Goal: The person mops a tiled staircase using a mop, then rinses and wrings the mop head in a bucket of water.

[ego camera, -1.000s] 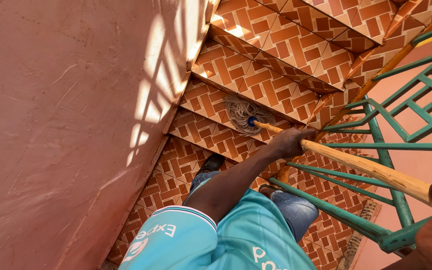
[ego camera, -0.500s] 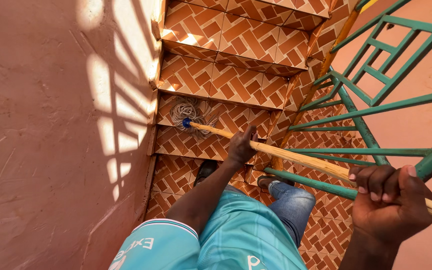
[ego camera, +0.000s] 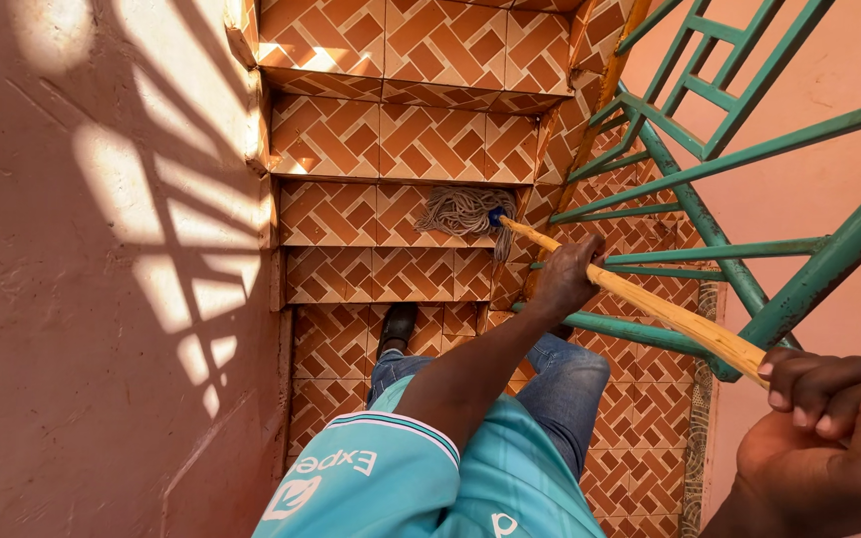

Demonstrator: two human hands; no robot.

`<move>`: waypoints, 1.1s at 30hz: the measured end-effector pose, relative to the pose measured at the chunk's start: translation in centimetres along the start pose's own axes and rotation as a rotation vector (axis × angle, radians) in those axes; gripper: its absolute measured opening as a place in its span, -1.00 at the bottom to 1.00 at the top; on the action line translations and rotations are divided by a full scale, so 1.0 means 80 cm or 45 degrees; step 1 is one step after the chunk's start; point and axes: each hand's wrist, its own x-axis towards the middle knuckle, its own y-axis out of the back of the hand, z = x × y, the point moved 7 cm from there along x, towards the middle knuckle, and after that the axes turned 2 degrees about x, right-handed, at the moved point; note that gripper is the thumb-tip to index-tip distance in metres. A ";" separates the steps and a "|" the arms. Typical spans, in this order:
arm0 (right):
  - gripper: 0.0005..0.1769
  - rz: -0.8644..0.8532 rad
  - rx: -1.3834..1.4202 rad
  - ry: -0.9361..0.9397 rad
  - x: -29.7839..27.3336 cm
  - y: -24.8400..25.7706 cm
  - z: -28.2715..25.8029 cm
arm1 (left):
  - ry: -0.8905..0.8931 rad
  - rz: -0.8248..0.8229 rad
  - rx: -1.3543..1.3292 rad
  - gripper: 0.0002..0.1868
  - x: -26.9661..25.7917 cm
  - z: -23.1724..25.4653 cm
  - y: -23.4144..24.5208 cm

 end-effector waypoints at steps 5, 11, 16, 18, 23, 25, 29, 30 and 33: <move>-0.41 0.161 0.232 -0.025 -0.008 0.106 0.107 | 0.072 -0.251 -0.131 -0.79 -0.013 -0.005 -0.027; -0.48 0.095 0.623 -0.036 -0.004 0.213 0.214 | 0.083 -0.546 -0.163 -0.66 -0.044 -0.007 -0.027; -0.42 -0.036 0.298 -0.045 -0.015 0.196 0.180 | 0.337 -0.766 -0.126 -0.70 -0.069 -0.011 -0.026; -0.47 -0.002 0.301 -0.047 -0.027 0.189 0.167 | 0.070 -0.469 -0.155 -0.75 -0.062 0.008 -0.022; -0.73 0.004 0.512 0.083 -0.054 0.201 0.140 | -0.044 -0.381 -0.308 -0.81 -0.057 0.038 -0.037; -0.73 0.017 0.530 0.116 -0.064 0.217 0.137 | -0.117 -0.322 -0.370 -0.82 -0.051 0.067 -0.041; -0.71 0.112 0.335 0.087 -0.083 0.243 0.136 | -0.206 -0.248 -0.567 -0.81 -0.026 0.121 -0.049; -0.71 0.122 0.300 0.080 -0.086 0.242 0.137 | -0.331 -0.140 -0.553 -0.78 -0.023 0.134 -0.041; -0.70 0.142 0.197 0.066 -0.093 0.239 0.134 | -0.385 -0.094 -0.486 -0.77 -0.011 0.146 -0.043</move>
